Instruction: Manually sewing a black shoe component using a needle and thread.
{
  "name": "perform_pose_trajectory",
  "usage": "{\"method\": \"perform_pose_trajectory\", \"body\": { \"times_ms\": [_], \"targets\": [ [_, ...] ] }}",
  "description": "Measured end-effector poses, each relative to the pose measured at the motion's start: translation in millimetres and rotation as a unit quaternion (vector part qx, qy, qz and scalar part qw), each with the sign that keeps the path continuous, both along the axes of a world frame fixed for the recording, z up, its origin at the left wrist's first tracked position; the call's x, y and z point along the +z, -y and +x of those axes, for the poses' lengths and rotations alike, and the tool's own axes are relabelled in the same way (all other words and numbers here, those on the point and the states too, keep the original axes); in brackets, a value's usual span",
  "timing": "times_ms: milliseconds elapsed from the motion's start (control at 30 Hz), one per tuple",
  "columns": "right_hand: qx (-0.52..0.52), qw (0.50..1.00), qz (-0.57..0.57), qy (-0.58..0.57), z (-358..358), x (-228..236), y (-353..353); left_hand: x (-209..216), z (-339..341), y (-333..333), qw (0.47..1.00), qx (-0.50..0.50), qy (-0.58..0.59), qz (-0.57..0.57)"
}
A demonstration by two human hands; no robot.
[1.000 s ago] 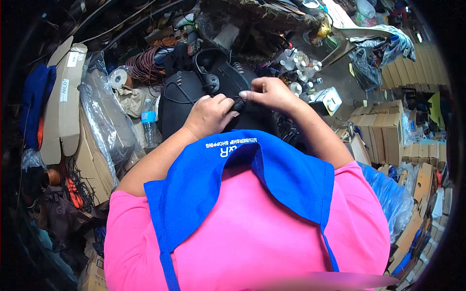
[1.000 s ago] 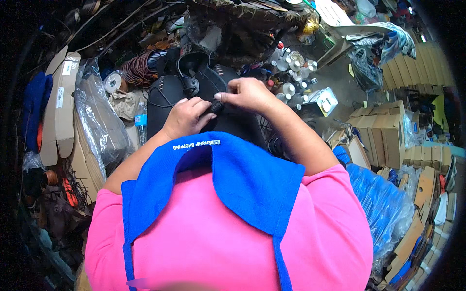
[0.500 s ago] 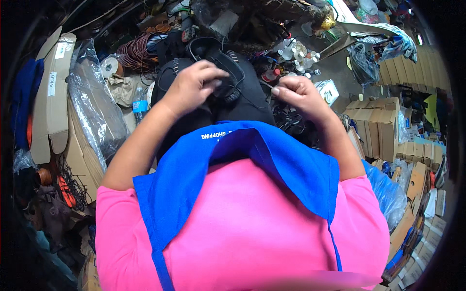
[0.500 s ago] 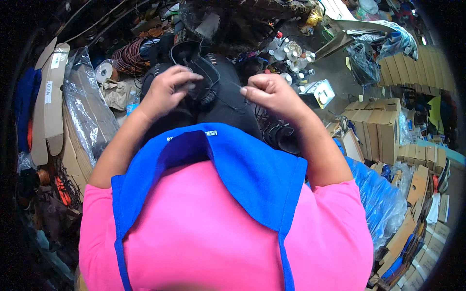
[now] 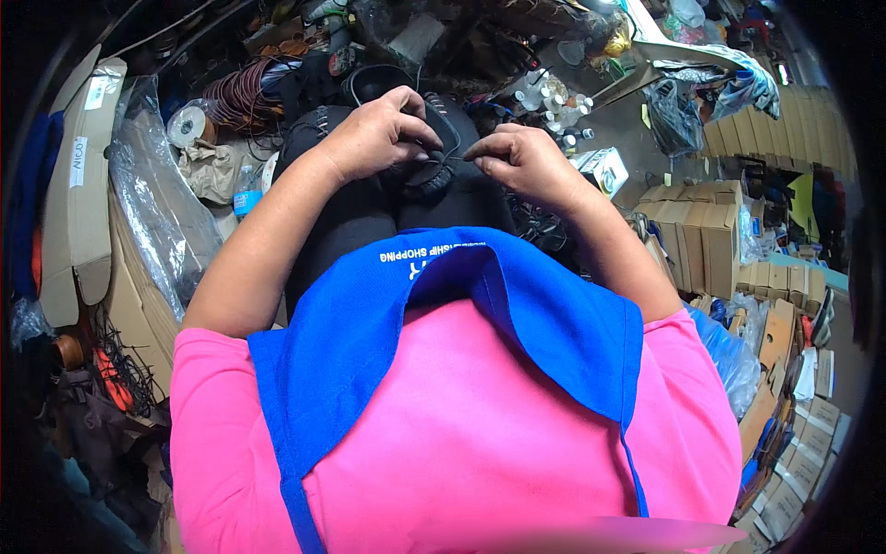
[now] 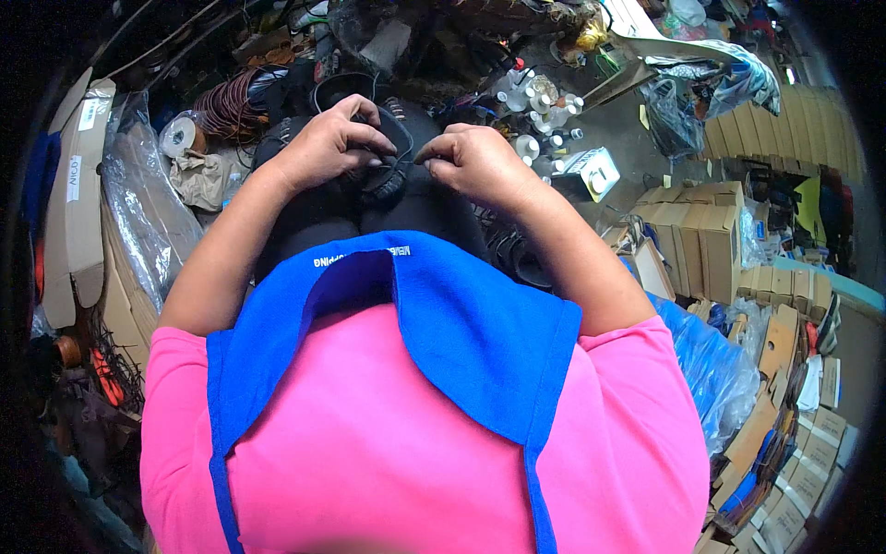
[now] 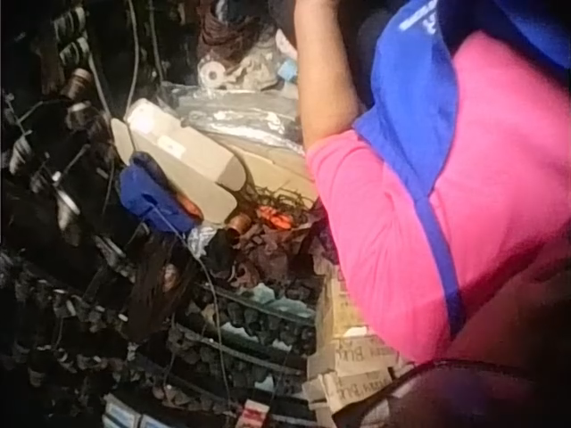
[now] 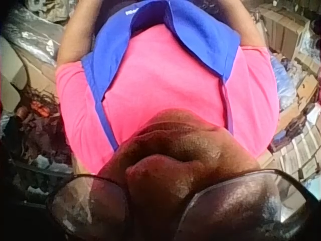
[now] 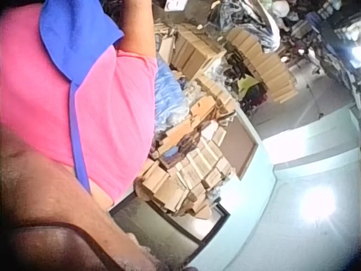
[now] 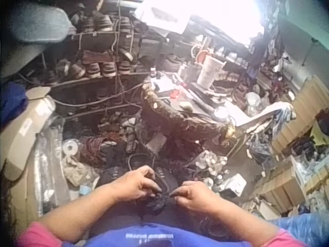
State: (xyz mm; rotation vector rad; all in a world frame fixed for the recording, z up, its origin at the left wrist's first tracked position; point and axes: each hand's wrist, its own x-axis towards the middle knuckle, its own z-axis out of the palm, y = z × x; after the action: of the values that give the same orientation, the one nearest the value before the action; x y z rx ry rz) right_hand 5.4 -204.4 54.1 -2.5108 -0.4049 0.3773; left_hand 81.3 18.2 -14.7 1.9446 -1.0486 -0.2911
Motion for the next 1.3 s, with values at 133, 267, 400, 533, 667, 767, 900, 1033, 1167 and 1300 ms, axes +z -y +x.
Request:
{"method": "perform_pose_trajectory", "body": {
  "times_ms": [133,267,400,533,667,767,900,1033,1167,1300],
  "targets": [
    [-0.011,1.000,-0.023,-0.017,1.0,4.1,-6.9,-1.7,0.6,-0.2,1.000,-0.002,-0.020,-0.009],
    [-0.034,0.999,0.008,-0.020,-2.3,3.3,-10.9,0.0,1.0,-1.4,1.000,0.001,-0.021,0.000],
    [-0.056,0.998,0.006,-0.032,-3.1,3.9,-14.7,0.1,0.5,-1.9,1.000,0.001,-0.026,0.005],
    [0.007,0.997,-0.051,0.065,-5.4,-4.4,-16.8,-1.3,-0.2,-2.5,1.000,0.004,-0.017,0.002],
    [-0.002,0.995,-0.036,0.095,-11.7,-9.6,-17.0,-2.6,-0.6,-0.7,1.000,0.004,-0.021,0.003],
    [0.039,0.977,-0.151,0.147,-7.5,5.4,-26.8,-4.6,-0.2,-1.9,1.000,0.002,-0.020,-0.003],
    [0.097,0.952,-0.238,0.168,-0.4,9.0,-34.8,-3.8,0.4,-1.1,1.000,0.005,-0.028,-0.008],
    [0.066,0.992,-0.071,0.084,9.0,-8.4,-12.9,-2.6,0.6,2.4,0.999,0.009,-0.030,0.007],
    [-0.016,0.992,0.069,-0.103,14.0,-18.9,6.7,-4.7,3.1,5.5,0.999,0.001,-0.038,0.002],
    [-0.013,0.969,0.162,-0.185,18.2,-38.3,23.6,-5.0,4.4,8.8,0.999,-0.008,-0.046,0.007]
  ]
}}
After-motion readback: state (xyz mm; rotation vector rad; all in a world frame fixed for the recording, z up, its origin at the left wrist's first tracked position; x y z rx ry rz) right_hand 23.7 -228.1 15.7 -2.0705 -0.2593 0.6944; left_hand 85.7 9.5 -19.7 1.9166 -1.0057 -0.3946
